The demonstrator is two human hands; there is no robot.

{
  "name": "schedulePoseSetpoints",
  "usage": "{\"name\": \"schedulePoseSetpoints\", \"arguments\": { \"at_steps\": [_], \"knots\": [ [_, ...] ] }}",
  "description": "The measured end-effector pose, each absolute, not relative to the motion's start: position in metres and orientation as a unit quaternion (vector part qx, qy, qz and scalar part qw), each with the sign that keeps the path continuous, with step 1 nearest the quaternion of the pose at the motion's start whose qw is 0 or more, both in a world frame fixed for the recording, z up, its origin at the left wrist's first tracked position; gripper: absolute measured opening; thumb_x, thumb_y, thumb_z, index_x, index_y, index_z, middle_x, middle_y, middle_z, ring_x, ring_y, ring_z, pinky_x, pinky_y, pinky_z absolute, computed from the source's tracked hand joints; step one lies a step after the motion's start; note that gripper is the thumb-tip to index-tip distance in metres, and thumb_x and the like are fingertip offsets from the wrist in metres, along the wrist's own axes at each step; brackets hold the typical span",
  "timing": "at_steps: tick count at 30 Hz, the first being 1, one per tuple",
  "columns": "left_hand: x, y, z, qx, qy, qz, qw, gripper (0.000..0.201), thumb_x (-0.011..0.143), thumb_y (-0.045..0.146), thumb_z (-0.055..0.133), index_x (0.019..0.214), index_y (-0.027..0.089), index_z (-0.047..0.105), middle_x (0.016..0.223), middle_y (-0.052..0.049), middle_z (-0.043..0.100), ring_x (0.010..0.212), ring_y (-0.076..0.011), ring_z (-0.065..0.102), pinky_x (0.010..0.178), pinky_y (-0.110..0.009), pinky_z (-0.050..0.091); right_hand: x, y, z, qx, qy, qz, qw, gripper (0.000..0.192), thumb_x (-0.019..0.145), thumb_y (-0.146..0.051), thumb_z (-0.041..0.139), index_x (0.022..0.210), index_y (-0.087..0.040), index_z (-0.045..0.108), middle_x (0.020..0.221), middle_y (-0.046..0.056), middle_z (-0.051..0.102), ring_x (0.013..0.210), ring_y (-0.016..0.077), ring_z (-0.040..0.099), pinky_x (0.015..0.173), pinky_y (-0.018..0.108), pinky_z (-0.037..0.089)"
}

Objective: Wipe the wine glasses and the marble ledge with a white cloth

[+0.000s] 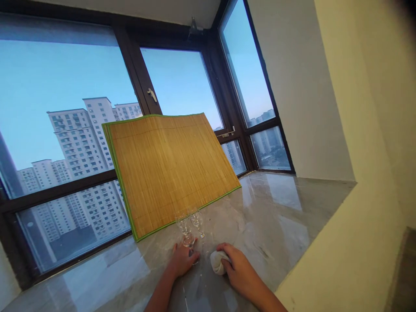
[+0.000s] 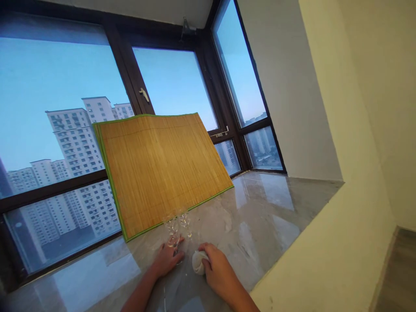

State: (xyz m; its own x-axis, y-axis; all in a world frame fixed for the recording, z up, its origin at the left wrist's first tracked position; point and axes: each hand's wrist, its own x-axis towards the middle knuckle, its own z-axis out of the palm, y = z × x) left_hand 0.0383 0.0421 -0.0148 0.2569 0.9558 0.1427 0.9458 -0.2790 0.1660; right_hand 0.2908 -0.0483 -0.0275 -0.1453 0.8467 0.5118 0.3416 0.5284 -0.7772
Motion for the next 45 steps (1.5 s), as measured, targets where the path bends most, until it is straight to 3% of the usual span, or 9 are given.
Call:
{"name": "schedulePoseSetpoints", "arguments": {
  "at_steps": [7,17,26,32,39,45],
  "knots": [
    [0.04,0.044,-0.016,0.799,0.597,0.077,0.008,0.061,0.085,0.034,0.041,0.146,0.029,0.045,0.158,-0.002,0.035,0.149,-0.0276,0.022,0.118,-0.049,0.017,0.29,-0.049,-0.029,-0.417,-0.703,0.258,0.514,0.036,0.08,-0.013,0.045,0.11,-0.021,0.064,0.114,0.008,0.068,0.109,0.0218,0.061,0.099,0.034,0.043],
    [0.043,0.042,-0.013,0.779,0.624,0.06,-0.006,0.057,0.091,0.046,0.038,0.147,0.034,0.043,0.159,-0.005,0.033,0.148,-0.0295,0.023,0.116,-0.053,0.017,0.288,-0.047,-0.029,-0.412,-0.699,0.262,0.523,0.035,0.08,-0.014,0.045,0.107,-0.022,0.065,0.112,0.008,0.068,0.107,0.0224,0.062,0.097,0.035,0.044],
    [0.046,0.036,-0.009,0.79,0.606,0.091,-0.007,0.061,0.089,0.06,0.038,0.141,0.029,0.05,0.157,-0.007,0.036,0.146,-0.0317,0.026,0.117,-0.056,0.014,0.289,-0.047,-0.031,-0.41,-0.706,0.261,0.515,0.035,0.081,-0.016,0.045,0.11,-0.021,0.064,0.115,0.009,0.068,0.11,0.0226,0.061,0.099,0.035,0.042],
    [0.043,0.041,-0.012,0.793,0.605,0.076,0.004,0.063,0.089,0.053,0.041,0.147,0.029,0.042,0.16,-0.004,0.032,0.148,-0.029,0.022,0.118,-0.049,0.015,0.291,-0.042,-0.036,-0.406,-0.714,0.251,0.513,0.035,0.082,-0.017,0.045,0.111,-0.019,0.063,0.115,0.01,0.068,0.11,0.0232,0.061,0.099,0.037,0.043],
    [0.045,0.048,-0.015,0.779,0.624,0.06,-0.01,0.06,0.092,0.052,0.034,0.147,0.032,0.043,0.158,-0.01,0.034,0.145,-0.0351,0.026,0.113,-0.058,0.021,0.291,-0.041,-0.038,-0.413,-0.715,0.247,0.507,0.034,0.084,-0.019,0.045,0.112,-0.02,0.064,0.117,0.01,0.067,0.112,0.0235,0.06,0.101,0.037,0.042],
    [0.047,0.052,-0.015,0.781,0.623,0.042,-0.026,0.059,0.093,0.049,0.031,0.148,0.032,0.041,0.158,-0.009,0.033,0.144,-0.0356,0.027,0.112,-0.058,0.022,0.292,-0.046,-0.034,-0.417,-0.721,0.243,0.498,0.035,0.085,-0.019,0.044,0.113,-0.019,0.064,0.117,0.011,0.068,0.112,0.0231,0.061,0.101,0.037,0.043]
  ]
}}
